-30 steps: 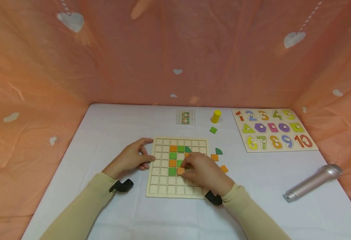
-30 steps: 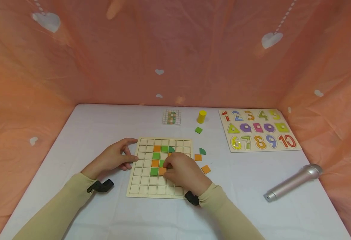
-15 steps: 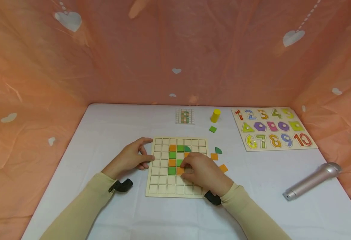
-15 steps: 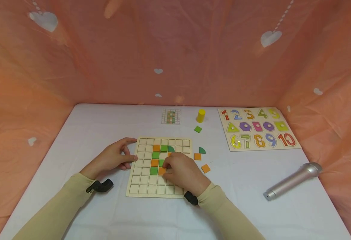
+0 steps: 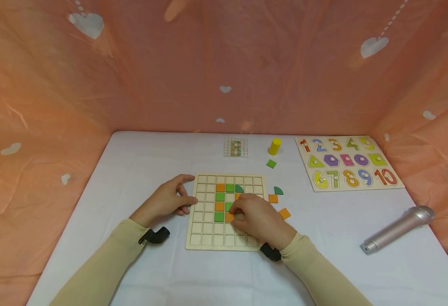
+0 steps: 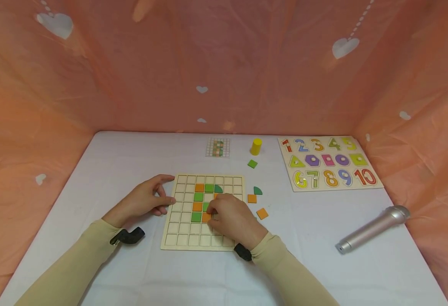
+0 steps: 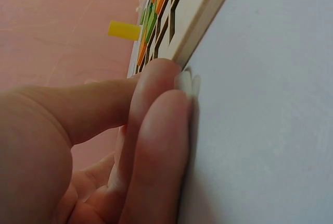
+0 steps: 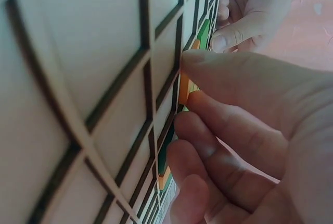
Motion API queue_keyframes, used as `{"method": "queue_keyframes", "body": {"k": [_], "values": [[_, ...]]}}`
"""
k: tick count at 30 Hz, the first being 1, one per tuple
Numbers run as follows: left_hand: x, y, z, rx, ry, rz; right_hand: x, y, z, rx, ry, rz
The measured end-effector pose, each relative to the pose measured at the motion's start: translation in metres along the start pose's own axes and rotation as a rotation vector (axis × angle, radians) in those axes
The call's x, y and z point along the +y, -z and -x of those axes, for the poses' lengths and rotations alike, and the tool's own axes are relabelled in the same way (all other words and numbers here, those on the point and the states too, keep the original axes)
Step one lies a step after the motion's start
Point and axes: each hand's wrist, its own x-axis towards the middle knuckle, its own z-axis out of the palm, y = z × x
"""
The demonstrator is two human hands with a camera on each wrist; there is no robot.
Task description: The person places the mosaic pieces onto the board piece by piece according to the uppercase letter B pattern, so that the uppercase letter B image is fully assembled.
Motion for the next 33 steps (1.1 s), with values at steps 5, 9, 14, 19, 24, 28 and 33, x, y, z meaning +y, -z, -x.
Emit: {"method": "queue_keyframes", "body": {"k": [5, 9, 14, 19, 24, 28, 33], "values": [[-0.002, 0.001, -0.001, -0.002, 0.008, 0.005, 0.001, 0.000, -0.001, -0.004, 0.010, -0.007], [-0.002, 0.000, -0.002, -0.002, 0.009, 0.008, 0.004, 0.003, -0.002, 0.005, 0.014, -0.014], [0.000, 0.000, -0.001, -0.004, 0.009, 0.003, 0.008, 0.009, -0.003, 0.029, -0.040, -0.034], [0.001, 0.001, -0.001, -0.002, 0.011, -0.002, 0.014, 0.019, -0.003, 0.031, -0.083, -0.073], [0.001, 0.001, -0.001, 0.002, 0.013, -0.008, 0.027, 0.030, -0.003, 0.033, -0.116, -0.122], [0.001, 0.000, -0.002, 0.001, 0.015, -0.006, 0.045, 0.045, -0.001, 0.038, -0.190, -0.169], [0.000, 0.000, -0.002, 0.008, 0.017, -0.013, 0.072, 0.059, 0.004, 0.050, -0.309, -0.205]]}}
